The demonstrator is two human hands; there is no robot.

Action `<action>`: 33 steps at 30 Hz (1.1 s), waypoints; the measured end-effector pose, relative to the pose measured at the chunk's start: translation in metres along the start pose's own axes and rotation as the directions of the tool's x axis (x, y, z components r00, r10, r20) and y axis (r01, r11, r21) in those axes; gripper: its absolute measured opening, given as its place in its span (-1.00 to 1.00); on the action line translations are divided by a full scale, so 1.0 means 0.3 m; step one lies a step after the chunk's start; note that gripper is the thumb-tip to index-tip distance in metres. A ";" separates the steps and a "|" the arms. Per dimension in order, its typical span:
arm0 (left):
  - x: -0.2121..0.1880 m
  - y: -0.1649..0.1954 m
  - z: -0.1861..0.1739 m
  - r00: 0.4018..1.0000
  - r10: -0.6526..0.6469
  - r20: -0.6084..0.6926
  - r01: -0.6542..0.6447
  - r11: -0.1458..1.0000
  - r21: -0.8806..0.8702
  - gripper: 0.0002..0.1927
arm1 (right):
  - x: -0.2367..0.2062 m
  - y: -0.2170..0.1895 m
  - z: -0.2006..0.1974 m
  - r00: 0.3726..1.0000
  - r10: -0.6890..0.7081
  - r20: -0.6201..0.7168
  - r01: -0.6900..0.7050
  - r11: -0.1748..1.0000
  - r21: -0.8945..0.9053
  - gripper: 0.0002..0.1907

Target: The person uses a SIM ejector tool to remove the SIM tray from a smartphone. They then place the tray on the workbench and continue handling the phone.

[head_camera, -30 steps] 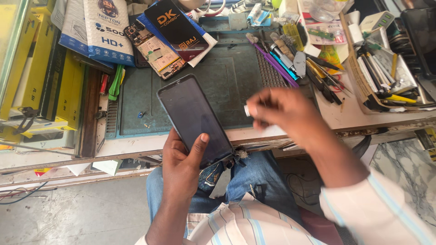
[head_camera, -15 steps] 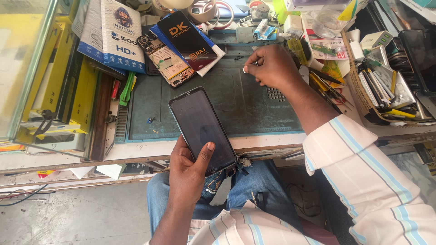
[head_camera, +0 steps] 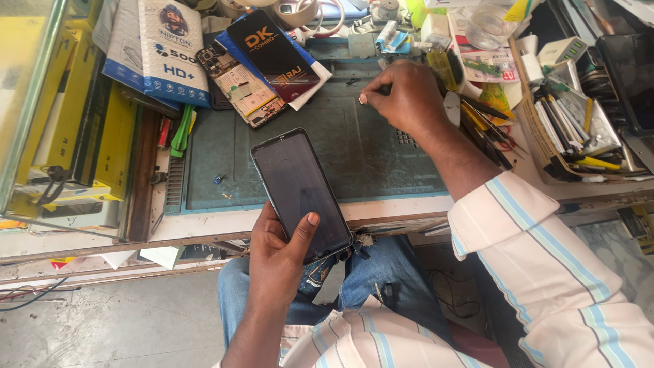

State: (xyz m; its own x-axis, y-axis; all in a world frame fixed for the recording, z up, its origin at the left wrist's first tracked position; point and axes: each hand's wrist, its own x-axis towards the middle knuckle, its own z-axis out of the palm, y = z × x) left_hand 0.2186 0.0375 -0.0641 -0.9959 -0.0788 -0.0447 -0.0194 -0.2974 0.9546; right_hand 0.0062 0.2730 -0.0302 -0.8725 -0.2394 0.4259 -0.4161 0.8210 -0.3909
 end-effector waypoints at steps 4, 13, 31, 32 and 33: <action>-0.010 0.012 0.009 0.998 -0.056 0.005 0.056 0.998 -0.026 -0.50 | -0.029 -0.034 -0.072 0.905 0.357 0.232 -0.418 0.848 0.325 -0.84; -0.062 0.029 0.038 0.921 -0.164 0.353 0.201 0.977 -0.072 -0.33 | -0.420 -0.205 -0.219 0.876 -0.481 0.019 0.475 0.871 0.126 -0.34; -0.112 -0.107 0.039 0.833 0.098 0.544 -0.226 0.959 0.173 -0.23 | -0.843 -0.170 -0.166 0.958 -0.006 0.287 -0.195 0.720 0.666 -0.73; -0.114 -0.112 0.057 0.834 0.148 0.532 -0.199 0.979 0.040 -0.24 | -0.844 -0.175 -0.159 0.947 0.006 0.321 -0.239 0.680 0.693 -0.69; -0.116 -0.113 0.074 0.835 0.127 0.536 -0.114 0.992 -0.058 -0.23 | -0.843 -0.183 -0.154 0.939 -0.016 0.345 -0.245 0.673 0.698 -0.69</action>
State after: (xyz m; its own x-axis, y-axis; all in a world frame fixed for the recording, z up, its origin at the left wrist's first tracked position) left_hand 0.2519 0.0714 -0.0884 -0.8810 0.4066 0.2417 0.0992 -0.3408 0.9349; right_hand 0.2613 0.3124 -0.0787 -0.9006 -0.4164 0.1248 -0.2451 0.2495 -0.9368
